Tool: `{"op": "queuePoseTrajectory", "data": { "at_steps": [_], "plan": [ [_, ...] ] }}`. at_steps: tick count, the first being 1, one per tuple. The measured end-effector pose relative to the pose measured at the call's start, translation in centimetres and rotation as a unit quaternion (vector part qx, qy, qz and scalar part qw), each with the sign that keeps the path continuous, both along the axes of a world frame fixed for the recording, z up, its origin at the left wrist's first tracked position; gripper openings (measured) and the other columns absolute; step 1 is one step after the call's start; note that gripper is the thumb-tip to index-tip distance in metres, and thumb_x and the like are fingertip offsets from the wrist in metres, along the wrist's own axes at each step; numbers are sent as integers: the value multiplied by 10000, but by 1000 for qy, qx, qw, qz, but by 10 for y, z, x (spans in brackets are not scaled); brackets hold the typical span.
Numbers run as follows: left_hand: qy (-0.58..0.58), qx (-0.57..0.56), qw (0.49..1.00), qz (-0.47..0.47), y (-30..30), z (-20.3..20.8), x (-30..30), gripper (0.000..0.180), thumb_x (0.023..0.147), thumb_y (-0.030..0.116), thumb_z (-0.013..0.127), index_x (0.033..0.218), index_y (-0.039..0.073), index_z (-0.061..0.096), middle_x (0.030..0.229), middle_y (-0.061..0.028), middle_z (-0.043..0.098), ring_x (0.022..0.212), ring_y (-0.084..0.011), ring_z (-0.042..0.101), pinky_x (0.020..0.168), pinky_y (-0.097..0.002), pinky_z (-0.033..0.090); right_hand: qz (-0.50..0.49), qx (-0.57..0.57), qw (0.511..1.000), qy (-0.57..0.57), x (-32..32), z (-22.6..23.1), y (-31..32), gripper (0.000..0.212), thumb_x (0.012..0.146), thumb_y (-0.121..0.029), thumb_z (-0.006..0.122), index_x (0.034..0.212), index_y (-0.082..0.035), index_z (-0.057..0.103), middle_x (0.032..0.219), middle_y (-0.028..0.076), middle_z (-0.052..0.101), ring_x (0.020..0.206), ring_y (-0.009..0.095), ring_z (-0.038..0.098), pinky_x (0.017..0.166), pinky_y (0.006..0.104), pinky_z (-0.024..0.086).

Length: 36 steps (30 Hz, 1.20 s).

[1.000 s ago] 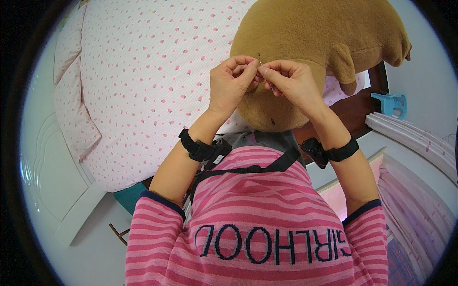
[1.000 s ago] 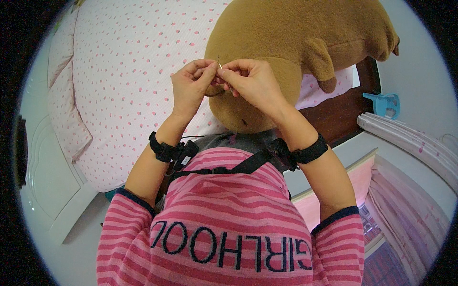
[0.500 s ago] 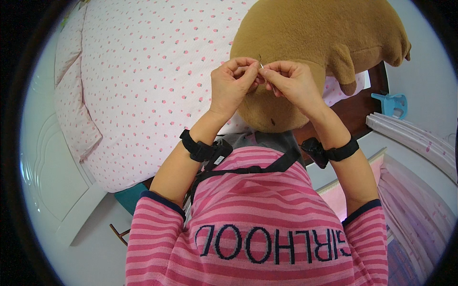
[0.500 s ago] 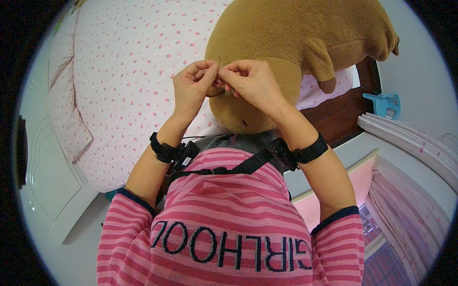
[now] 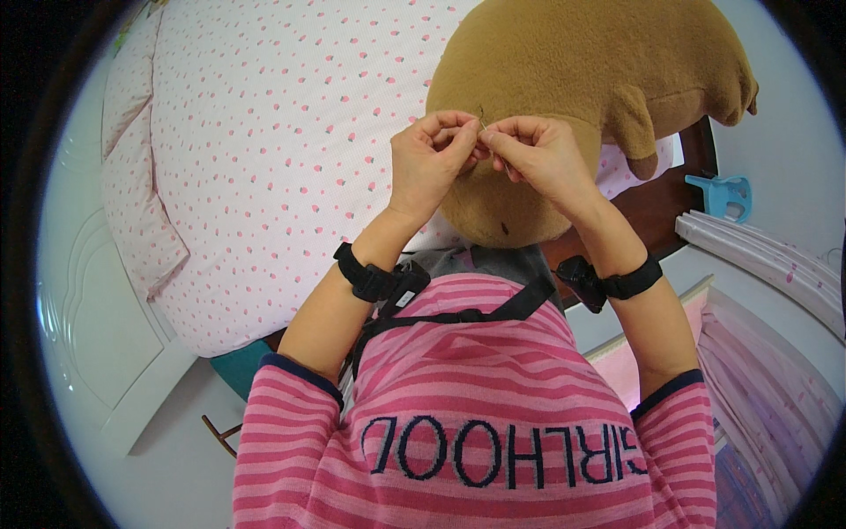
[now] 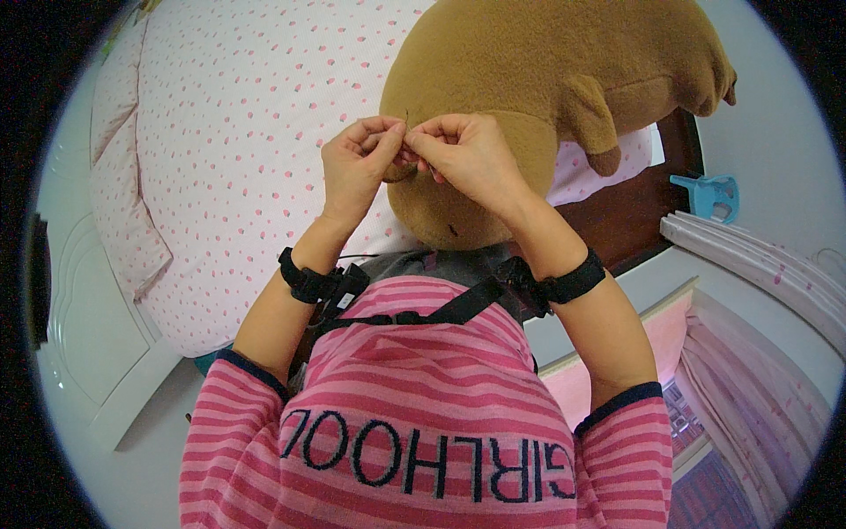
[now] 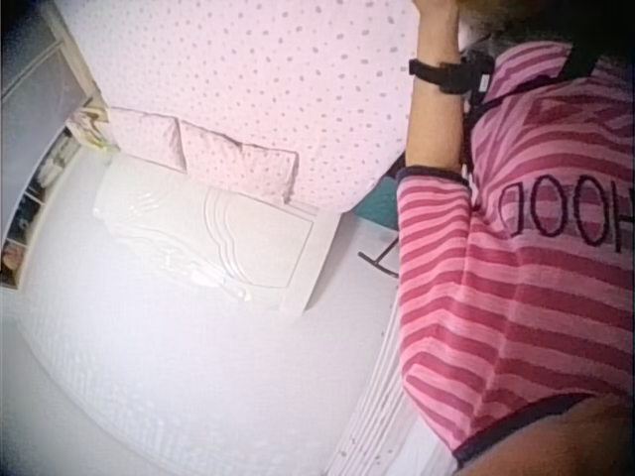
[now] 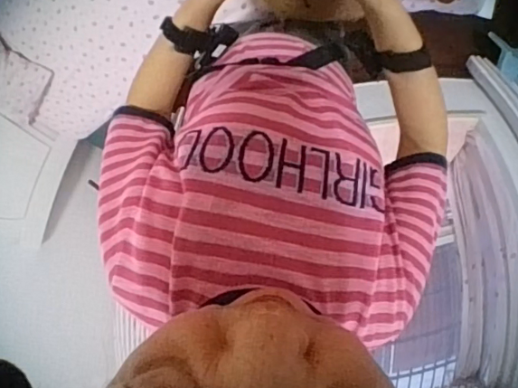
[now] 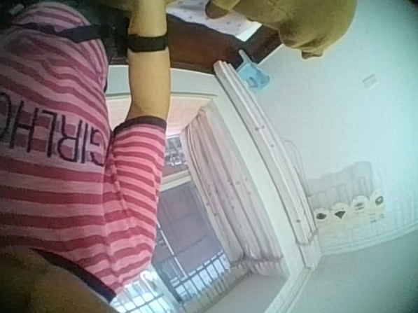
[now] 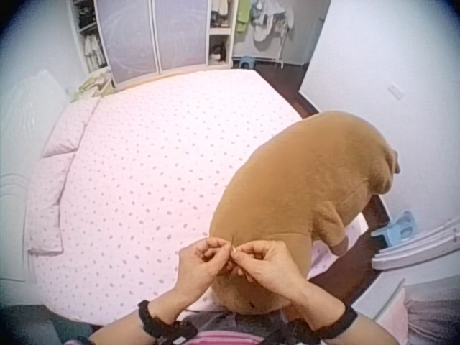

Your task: The person sews a brown plush toy by hand using a needle and thread, working on several small sections including the ear and head areas.

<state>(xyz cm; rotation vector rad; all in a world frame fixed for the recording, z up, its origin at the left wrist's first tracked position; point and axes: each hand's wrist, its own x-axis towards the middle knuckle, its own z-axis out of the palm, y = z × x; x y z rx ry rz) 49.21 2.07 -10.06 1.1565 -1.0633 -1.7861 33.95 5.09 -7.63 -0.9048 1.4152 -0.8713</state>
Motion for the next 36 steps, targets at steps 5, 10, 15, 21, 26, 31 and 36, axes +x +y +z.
{"op": "queuePoseTrajectory", "data": {
  "at_steps": [5,10,15,21,26,31,36],
  "plan": [
    [-8,-11,1000,2,0,-1,1,189,888,100,617,995,-56,610,795,-95,670,661,-105,634,601,-210,519,-16,-7,1000,-15,4,-2,1,243,867,-226,640,847,14,673,665,6,623,570,44,538,505,186,418],
    [2,1,1000,-6,0,-3,2,187,891,105,613,988,-55,611,787,-91,666,649,-108,634,584,-210,518,-15,-13,1000,-16,4,-6,2,235,868,-215,638,842,16,667,675,9,624,574,47,541,500,186,414],
    [3,5,1000,-10,-1,-4,3,169,893,96,608,976,-51,615,780,-85,664,644,-105,631,590,-205,522,-17,-13,999,-40,4,-3,2,218,868,-199,630,822,12,662,669,5,622,578,46,541,492,191,411],
    [2,0,1000,-12,-3,-10,6,157,892,93,607,964,-45,622,779,-85,666,647,-101,633,583,-207,531,-7,-14,998,-60,6,0,3,219,867,-197,621,807,9,667,660,7,621,577,48,543,489,196,415],
    [8,2,1000,-24,-6,-11,6,154,893,98,606,955,-42,628,771,-83,666,640,-100,632,579,-205,529,-10,-18,998,-55,4,-1,1,233,863,-199,618,789,14,673,663,14,629,577,54,552,489,199,424],
    [22,-15,999,-32,-7,-10,6,148,900,92,595,954,-41,629,769,-81,668,637,-94,630,587,-194,522,0,-5,998,-69,1,-2,-1,253,865,-228,635,791,10,675,690,28,650,593,60,572,501,200,440],
    [15,-16,999,-38,-7,-12,8,151,904,95,590,957,-41,629,776,-81,669,648,-92,633,594,-192,520,13,1,997,-80,0,1,-1,246,872,-228,632,812,6,677,704,28,654,610,57,579,511,195,441]
  ]
}}
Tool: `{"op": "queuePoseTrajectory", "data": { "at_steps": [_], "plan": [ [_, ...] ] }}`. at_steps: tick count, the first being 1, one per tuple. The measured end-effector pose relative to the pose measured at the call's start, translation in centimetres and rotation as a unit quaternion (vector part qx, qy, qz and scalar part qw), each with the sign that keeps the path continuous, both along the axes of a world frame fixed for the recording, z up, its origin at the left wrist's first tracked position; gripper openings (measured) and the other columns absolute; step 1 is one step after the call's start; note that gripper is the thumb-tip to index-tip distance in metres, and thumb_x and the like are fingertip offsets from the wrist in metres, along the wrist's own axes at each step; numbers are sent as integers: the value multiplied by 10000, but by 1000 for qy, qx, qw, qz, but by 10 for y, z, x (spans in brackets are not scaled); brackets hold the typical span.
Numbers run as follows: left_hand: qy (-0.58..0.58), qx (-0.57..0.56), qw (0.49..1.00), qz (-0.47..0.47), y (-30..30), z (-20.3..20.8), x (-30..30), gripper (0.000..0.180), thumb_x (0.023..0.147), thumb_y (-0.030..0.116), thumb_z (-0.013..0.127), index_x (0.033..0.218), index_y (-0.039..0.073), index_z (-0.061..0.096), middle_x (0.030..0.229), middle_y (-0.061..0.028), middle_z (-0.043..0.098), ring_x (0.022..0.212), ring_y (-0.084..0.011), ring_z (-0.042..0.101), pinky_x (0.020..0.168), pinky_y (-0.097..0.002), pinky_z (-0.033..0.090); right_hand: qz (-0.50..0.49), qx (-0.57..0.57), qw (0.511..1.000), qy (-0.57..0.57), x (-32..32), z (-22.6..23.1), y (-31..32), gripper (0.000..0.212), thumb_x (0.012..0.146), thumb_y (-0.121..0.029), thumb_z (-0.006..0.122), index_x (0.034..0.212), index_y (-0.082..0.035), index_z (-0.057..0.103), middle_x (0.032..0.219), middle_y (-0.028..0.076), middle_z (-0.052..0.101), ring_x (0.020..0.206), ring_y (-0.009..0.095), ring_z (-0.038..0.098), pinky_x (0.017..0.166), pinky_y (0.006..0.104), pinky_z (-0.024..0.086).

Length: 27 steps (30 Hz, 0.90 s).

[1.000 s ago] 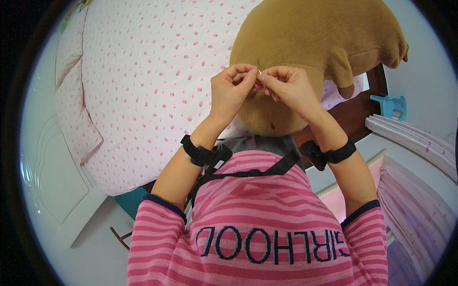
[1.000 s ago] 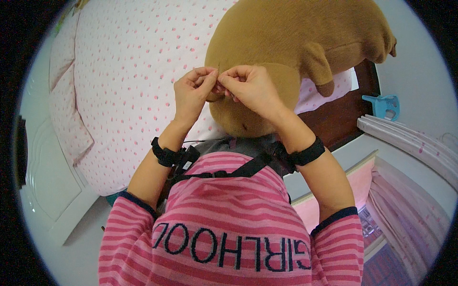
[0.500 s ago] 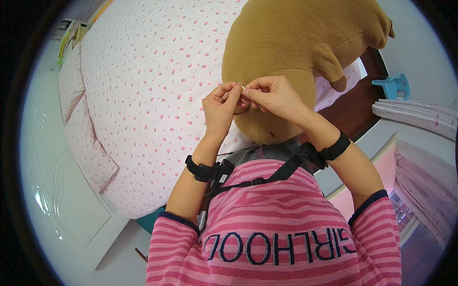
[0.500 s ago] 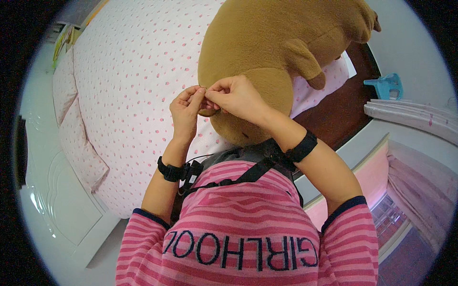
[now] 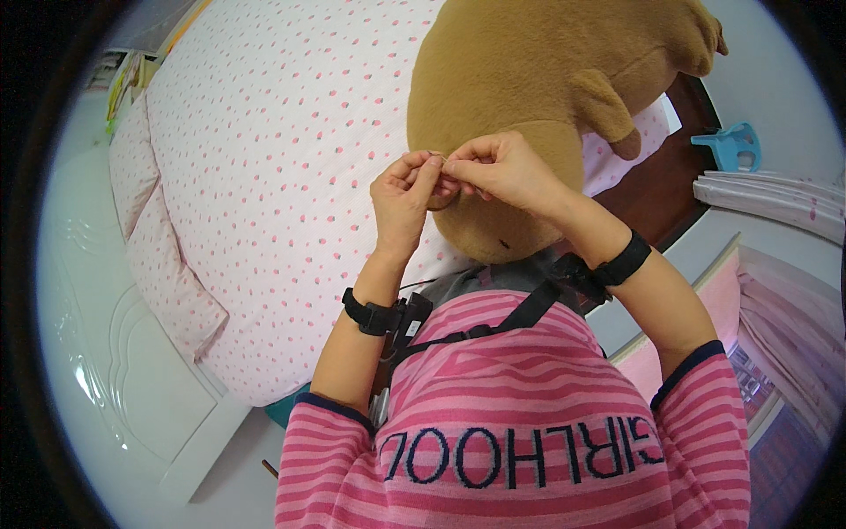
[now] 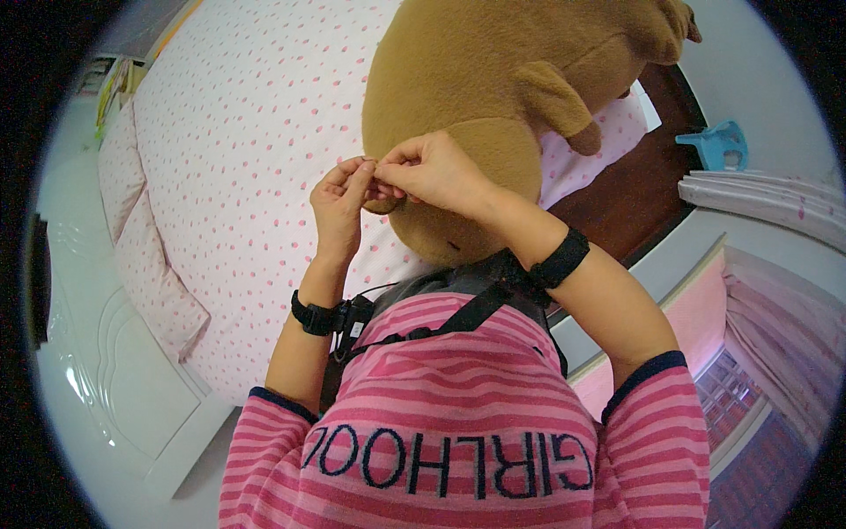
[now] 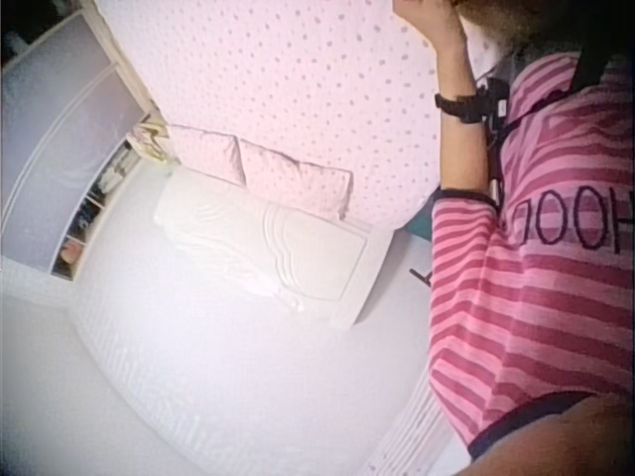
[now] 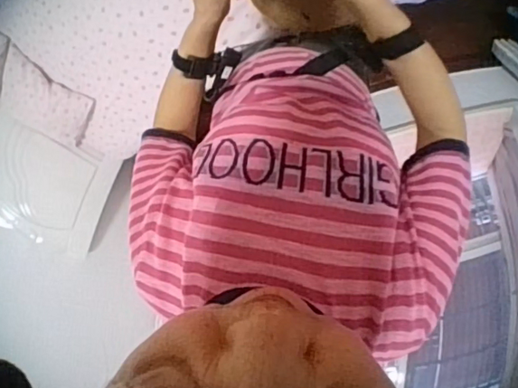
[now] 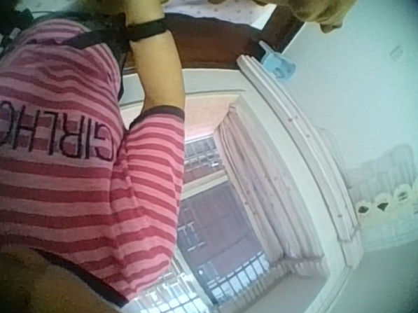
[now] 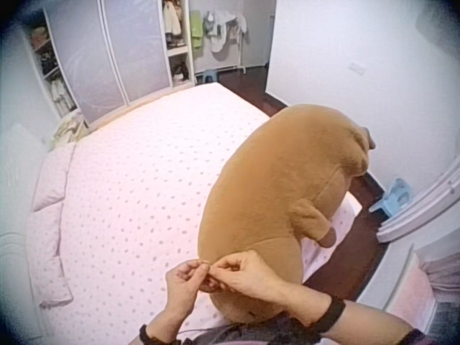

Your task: The person sews a brown plush toy by hand using a needle and thread, working on several small sections including the ear and head areas.

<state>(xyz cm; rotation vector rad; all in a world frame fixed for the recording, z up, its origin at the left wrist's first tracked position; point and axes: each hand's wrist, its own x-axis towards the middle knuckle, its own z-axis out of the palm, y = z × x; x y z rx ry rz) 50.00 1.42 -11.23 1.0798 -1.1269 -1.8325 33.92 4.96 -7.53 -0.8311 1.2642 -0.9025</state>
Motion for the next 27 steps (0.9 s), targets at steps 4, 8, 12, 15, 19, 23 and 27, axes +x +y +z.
{"op": "queuePoseTrajectory", "data": {
  "at_steps": [4,8,12,15,19,23,27],
  "plan": [
    [-4,6,1000,-7,0,0,0,169,908,110,590,977,-41,623,786,-84,669,656,-94,634,598,-192,519,8,-1,1000,1,-1,-1,0,237,875,-221,629,832,6,677,727,28,660,622,56,584,516,191,440],
    [-5,7,1000,-9,0,0,0,178,909,115,589,993,-40,618,799,-85,669,661,-96,635,597,-192,519,10,-2,1000,0,-2,-2,1,232,874,-222,634,842,4,678,733,28,663,625,55,585,515,188,438],
    [4,0,1000,-12,-1,-2,0,169,912,114,585,995,-30,614,811,-82,667,675,-97,638,596,-194,520,1,-4,1000,-4,-2,-1,0,229,869,-221,643,848,5,676,731,30,662,614,53,581,509,185,435],
    [9,4,1000,-13,-1,-2,-1,160,914,112,583,994,-23,611,813,-78,666,680,-97,641,599,-193,521,-6,-3,1000,-6,-2,-2,1,228,868,-218,644,843,7,673,728,31,660,606,53,577,503,184,432],
    [13,-3,1000,-16,-1,-2,-1,149,916,104,578,996,-18,608,817,-75,666,681,-99,643,602,-192,521,-6,-6,1000,-3,-2,-4,1,232,869,-221,641,834,7,668,719,30,656,599,54,571,502,187,431],
    [15,-8,1000,-17,-1,-2,0,148,916,100,578,997,-21,608,819,-75,666,680,-100,643,604,-192,522,-4,-7,1000,-6,-1,-4,0,235,868,-224,641,831,6,666,712,27,652,597,55,569,505,188,431],
    [6,-11,1000,-26,-1,0,1,155,919,98,571,1002,-29,605,818,-76,663,685,-104,644,613,-199,526,-2,14,1000,-12,-2,-1,0,221,862,-219,643,822,-3,669,703,18,646,590,49,555,496,182,409]
  ]
}}
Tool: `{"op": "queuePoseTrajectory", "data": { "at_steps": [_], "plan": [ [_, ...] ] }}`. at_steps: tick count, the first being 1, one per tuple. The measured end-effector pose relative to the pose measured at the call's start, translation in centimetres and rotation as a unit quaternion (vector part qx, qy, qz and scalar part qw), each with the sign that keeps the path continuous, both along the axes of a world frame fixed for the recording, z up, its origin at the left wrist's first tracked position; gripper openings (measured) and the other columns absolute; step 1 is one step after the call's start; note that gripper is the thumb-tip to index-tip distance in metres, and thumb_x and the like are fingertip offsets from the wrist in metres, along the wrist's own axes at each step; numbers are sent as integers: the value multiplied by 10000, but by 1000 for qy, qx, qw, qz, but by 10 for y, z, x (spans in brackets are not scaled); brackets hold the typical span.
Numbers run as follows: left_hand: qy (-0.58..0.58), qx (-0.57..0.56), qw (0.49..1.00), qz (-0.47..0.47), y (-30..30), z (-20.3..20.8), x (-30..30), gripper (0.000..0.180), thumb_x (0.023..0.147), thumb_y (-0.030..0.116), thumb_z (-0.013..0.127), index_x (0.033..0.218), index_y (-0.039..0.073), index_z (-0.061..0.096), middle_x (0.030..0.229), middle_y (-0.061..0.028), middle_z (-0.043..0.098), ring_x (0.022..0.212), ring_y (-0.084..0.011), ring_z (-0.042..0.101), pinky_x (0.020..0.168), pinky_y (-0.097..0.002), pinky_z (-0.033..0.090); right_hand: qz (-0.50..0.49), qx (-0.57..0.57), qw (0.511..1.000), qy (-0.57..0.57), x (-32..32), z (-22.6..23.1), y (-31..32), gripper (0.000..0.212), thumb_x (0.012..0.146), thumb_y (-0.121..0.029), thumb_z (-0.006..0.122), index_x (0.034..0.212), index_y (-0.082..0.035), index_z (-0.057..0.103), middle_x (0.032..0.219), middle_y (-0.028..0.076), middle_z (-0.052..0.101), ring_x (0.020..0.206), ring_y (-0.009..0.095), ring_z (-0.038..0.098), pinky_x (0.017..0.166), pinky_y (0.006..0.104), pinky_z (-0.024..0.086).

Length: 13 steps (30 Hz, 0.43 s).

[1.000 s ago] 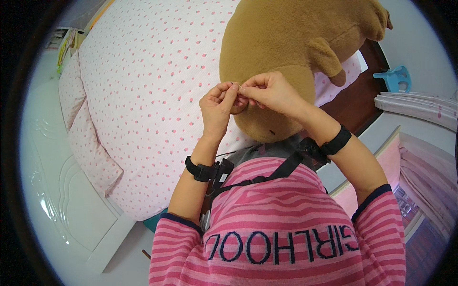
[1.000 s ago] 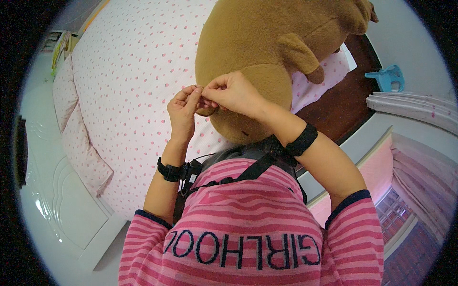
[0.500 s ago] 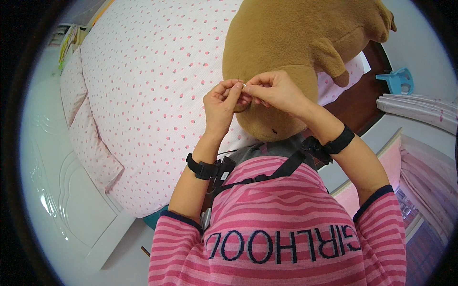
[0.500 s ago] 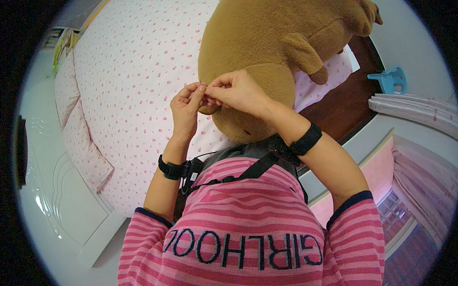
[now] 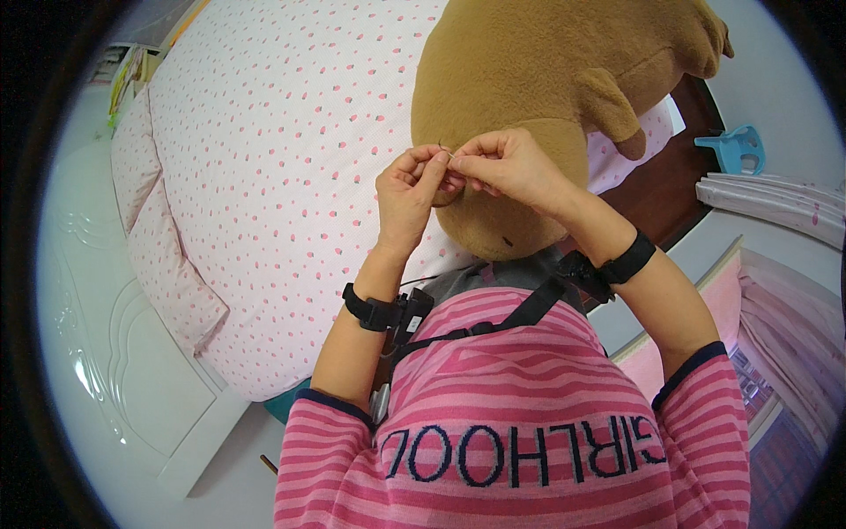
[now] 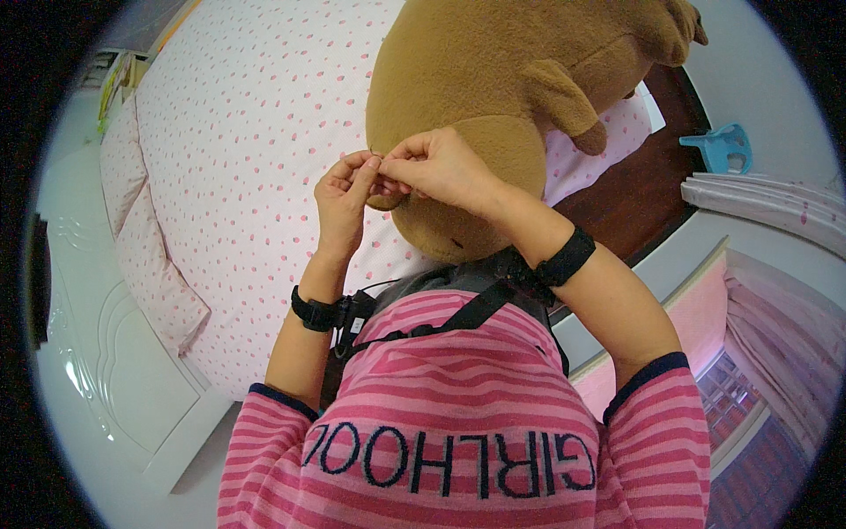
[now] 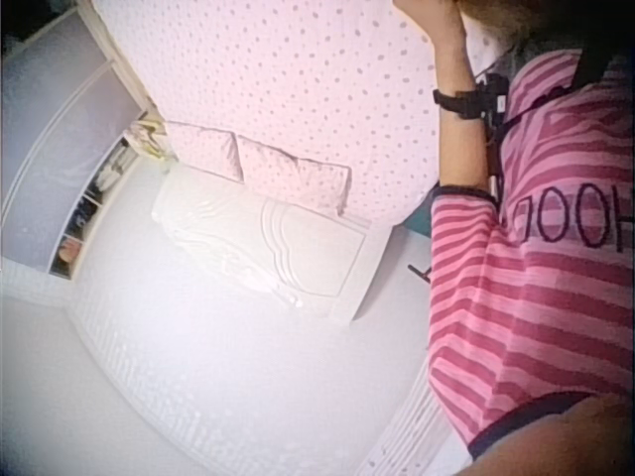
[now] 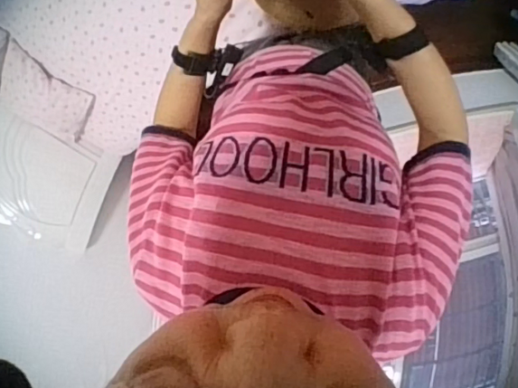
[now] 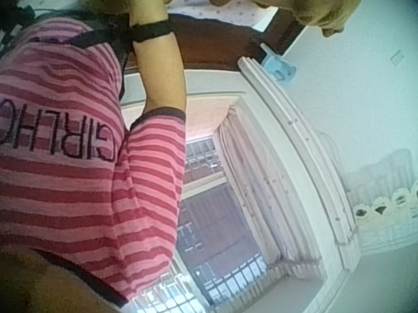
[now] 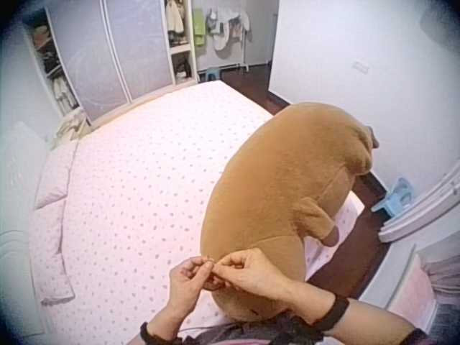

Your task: The person sews a brown plush toy by hand using a needle and thread, working on several small sections including the ear and head areas.

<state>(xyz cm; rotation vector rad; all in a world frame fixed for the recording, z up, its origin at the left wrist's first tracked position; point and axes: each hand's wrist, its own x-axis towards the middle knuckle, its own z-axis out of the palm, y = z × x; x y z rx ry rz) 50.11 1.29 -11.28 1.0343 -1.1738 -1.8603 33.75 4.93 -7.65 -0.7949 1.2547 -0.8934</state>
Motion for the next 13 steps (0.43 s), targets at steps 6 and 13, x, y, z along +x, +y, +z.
{"op": "queuePoseTrajectory", "data": {
  "at_steps": [6,13],
  "plan": [
    [5,8,999,-34,-2,0,2,170,927,107,562,1019,-29,604,820,-76,661,708,-107,643,629,-206,530,-6,32,997,-67,-7,-7,-1,194,835,-214,664,776,-30,678,649,-15,601,536,27,484,468,168,343],
    [13,16,997,-74,-4,-3,6,185,921,121,577,1042,-15,604,829,-70,666,722,-111,644,649,-197,527,14,84,990,-113,-12,-8,-3,202,814,-239,684,771,-41,684,657,-26,600,533,20,465,468,164,326]
  ]
}}
